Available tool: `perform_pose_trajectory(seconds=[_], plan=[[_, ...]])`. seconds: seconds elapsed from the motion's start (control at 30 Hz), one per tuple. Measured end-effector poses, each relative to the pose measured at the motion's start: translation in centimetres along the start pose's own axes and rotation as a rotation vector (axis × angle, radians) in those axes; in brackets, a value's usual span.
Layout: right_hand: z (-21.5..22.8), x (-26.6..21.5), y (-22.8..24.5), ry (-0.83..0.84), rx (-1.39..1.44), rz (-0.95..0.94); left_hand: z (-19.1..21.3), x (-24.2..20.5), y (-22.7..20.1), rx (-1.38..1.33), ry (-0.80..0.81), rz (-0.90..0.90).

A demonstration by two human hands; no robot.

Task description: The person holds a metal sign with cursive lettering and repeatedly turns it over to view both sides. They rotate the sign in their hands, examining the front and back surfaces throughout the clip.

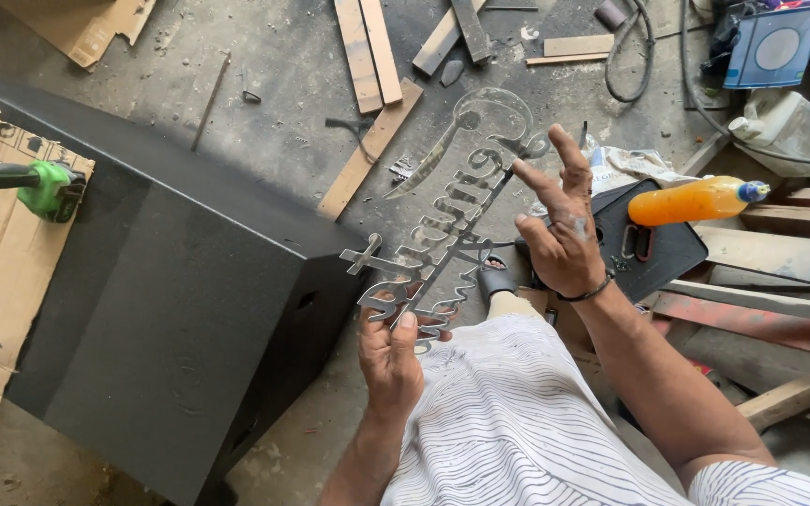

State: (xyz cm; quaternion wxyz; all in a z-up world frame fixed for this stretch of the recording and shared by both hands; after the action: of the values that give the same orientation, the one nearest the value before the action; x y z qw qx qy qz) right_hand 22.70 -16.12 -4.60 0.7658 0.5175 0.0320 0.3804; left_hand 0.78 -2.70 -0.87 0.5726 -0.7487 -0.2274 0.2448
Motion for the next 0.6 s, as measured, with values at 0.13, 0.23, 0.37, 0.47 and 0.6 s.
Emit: perform_pose_trajectory(seconds=[0.13, 0.23, 0.37, 0.47, 0.6], plan=[[-0.5, -0.2, 0.9, 0.0, -0.002, 0.084, -0.1, 0.1, -0.2, 0.026, -0.01, 0.019], [-0.8, -0.1, 1.9, -0.006, -0.024, 0.138, -0.1, 0.2, 0.0, 0.04, -0.009, 0.023], [-1.2, -0.2, 2.9, 0.016, -0.074, 0.175, 0.0, 0.1, 0.3, 0.04, -0.025, 0.039], [-1.1, -0.4, 3.8, 0.072, 0.109, 0.186, 0.1, 0.1, 0.3, 0.049, -0.035, 0.025], [1.0, -0.5, 4.4, 0.067, 0.366, 0.054, 0.3, 0.2, 0.3, 0.018, -0.047, 0.048]])
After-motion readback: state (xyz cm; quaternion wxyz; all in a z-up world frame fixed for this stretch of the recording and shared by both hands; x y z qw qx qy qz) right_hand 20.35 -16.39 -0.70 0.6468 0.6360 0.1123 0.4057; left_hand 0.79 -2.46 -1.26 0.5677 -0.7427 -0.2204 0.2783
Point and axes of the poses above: each hand's wrist, its own x-axis towards the middle knuckle, its own z-axis out of the back of the hand, y = z × x, the point moved 2 cm from there along x, towards the middle knuckle, and after that the axes turned 3 degrees about y, right-handed, at the moved point
